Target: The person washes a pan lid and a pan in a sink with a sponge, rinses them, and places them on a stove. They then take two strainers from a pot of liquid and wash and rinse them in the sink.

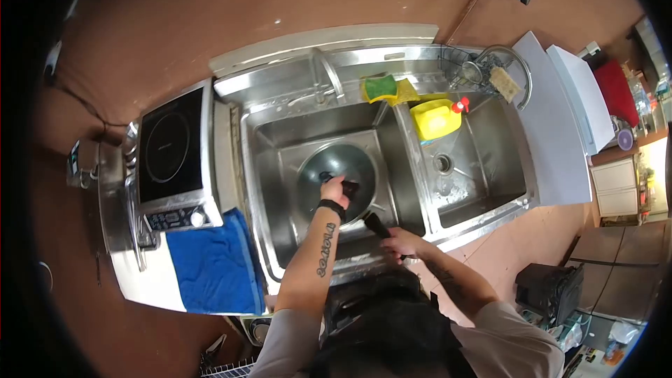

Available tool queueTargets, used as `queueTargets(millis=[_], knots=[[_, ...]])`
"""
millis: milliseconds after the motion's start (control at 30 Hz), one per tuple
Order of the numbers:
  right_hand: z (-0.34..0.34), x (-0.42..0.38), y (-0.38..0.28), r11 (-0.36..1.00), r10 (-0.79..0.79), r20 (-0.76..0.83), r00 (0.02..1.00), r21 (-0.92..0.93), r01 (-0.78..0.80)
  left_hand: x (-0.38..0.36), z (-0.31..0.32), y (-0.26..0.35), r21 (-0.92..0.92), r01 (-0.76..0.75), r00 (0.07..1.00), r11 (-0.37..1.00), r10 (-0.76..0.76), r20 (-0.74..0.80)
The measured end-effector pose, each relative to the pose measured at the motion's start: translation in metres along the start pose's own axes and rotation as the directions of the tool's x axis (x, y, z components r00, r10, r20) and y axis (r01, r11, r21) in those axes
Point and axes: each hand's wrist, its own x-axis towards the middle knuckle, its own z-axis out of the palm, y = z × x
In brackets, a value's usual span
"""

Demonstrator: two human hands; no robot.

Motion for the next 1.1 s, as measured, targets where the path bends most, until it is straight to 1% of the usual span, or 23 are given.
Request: queueTargets(millis=[33, 67, 133, 200, 267, 333, 367, 400, 433, 467, 533, 600, 633, 667, 733, 767, 800, 833, 900, 967, 1000, 1067, 1100], knots=[[-0.015, 0.016, -0.001, 0.997, 0.009, 0.046, 0.999, -0.072, -0.005, 0.008, 0.002, 0.004, 0.056, 0.006, 0.998, 0.998, -0.002, -0.062], [-0.028, 0.033, 0.002, 0.991, 0.023, 0.095, 0.995, -0.137, -0.010, 0.016, -0.004, 0.017, 0.511, 0.004, 0.989, 0.860, 0.071, -0.127], [-0.053, 0.062, 0.002, 0.987, 0.030, 0.103, 0.994, -0.162, -0.013, 0.023, -0.012, 0.028, 0.372, 0.025, 0.974, 0.928, 0.061, -0.217], [-0.073, 0.091, 0.007, 0.982, 0.034, 0.120, 0.992, -0.190, -0.010, -0.006, -0.010, 0.050, 0.420, 0.041, 0.989, 0.907, 0.024, -0.148], [-0.087, 0.116, 0.017, 0.974, -0.001, 0.088, 0.996, -0.225, 0.021, -0.031, -0.004, 0.054, 0.076, 0.077, 0.987, 0.994, -0.065, -0.148], [-0.100, 0.146, 0.021, 0.975, 0.044, 0.087, 0.995, -0.221, -0.024, -0.058, -0.003, 0.055, -0.130, 0.089, 0.996, 0.988, -0.088, 0.013], [-0.105, 0.176, 0.033, 0.808, 0.112, 0.044, 0.993, -0.585, -0.065, -0.071, -0.008, 0.053, -0.206, 0.115, 0.992, 0.972, -0.102, 0.073], [-0.109, 0.195, 0.039, 0.506, 0.154, -0.021, 0.988, -0.857, -0.096, -0.081, -0.009, 0.051, -0.283, 0.141, 0.985, 0.949, -0.106, 0.136], [-0.106, 0.192, 0.042, 0.356, -0.098, 0.005, 0.995, -0.934, 0.040, -0.104, 0.010, 0.047, -0.230, 0.077, 0.994, 0.970, -0.058, 0.087], [-0.104, 0.188, 0.049, 0.363, -0.085, 0.016, 0.996, -0.931, 0.046, -0.128, 0.022, 0.040, -0.175, 0.018, 0.999, 0.984, -0.012, 0.032], [-0.100, 0.167, 0.029, 0.321, -0.284, -0.083, 0.955, -0.947, 0.013, -0.130, -0.001, 0.028, 0.007, -0.006, 0.994, 1.000, 0.005, 0.106], [-0.117, 0.163, 0.028, 0.443, -0.430, -0.157, 0.889, -0.895, 0.057, -0.132, -0.011, 0.021, -0.057, 0.058, 0.969, 0.997, -0.043, 0.243], [-0.115, 0.134, -0.014, 0.710, -0.210, -0.137, 0.968, -0.702, 0.055, -0.133, -0.015, 0.018, -0.075, 0.054, 0.975, 0.996, -0.036, 0.221], [-0.114, 0.098, -0.078, 0.893, -0.008, -0.052, 0.999, -0.449, -0.016, -0.129, -0.010, 0.016, 0.078, 0.009, 0.981, 0.997, -0.024, 0.194], [-0.130, 0.097, -0.129, 0.314, -0.237, 0.070, 0.969, -0.938, 0.144, -0.126, 0.008, 0.011, 0.227, -0.061, 0.990, 0.972, 0.029, 0.140], [-0.131, 0.109, -0.148, 0.331, -0.534, -0.057, 0.843, -0.932, 0.146, -0.122, 0.011, 0.012, 0.205, -0.074, 0.990, 0.976, 0.047, 0.132], [-0.142, 0.126, -0.182, 0.296, -0.563, -0.058, 0.824, -0.946, 0.136, -0.117, 0.014, 0.013, 0.182, -0.090, 0.990, 0.979, 0.067, 0.125], [-0.149, 0.153, -0.204, 0.203, -0.758, -0.053, 0.651, -0.967, 0.157, -0.112, 0.017, 0.014, 0.178, -0.099, 0.989, 0.979, 0.078, 0.124], [-0.108, 0.143, -0.298, 0.348, -0.785, -0.141, 0.604, -0.906, 0.241, -0.105, 0.019, 0.020, 0.200, -0.114, 0.992, 0.973, 0.101, 0.076], [-0.091, 0.193, -0.323, -0.005, -0.945, 0.132, 0.299, -0.920, 0.391, -0.091, 0.014, 0.018, 0.229, -0.115, 0.993, 0.967, 0.105, 0.056], [-0.080, 0.194, -0.323, -0.003, -0.943, 0.136, 0.304, -0.916, 0.401, -0.089, 0.014, 0.018, 0.258, -0.108, 0.994, 0.960, 0.099, 0.047], [-0.067, 0.192, -0.323, -0.028, -0.755, 0.198, 0.625, -0.962, 0.270, -0.086, 0.015, 0.017, 0.274, -0.113, 0.994, 0.955, 0.104, 0.044], [-0.065, 0.180, -0.313, -0.103, -0.681, 0.222, 0.698, -0.973, 0.209, -0.084, 0.012, 0.014, 0.283, -0.096, 0.995, 0.954, 0.086, 0.047]])
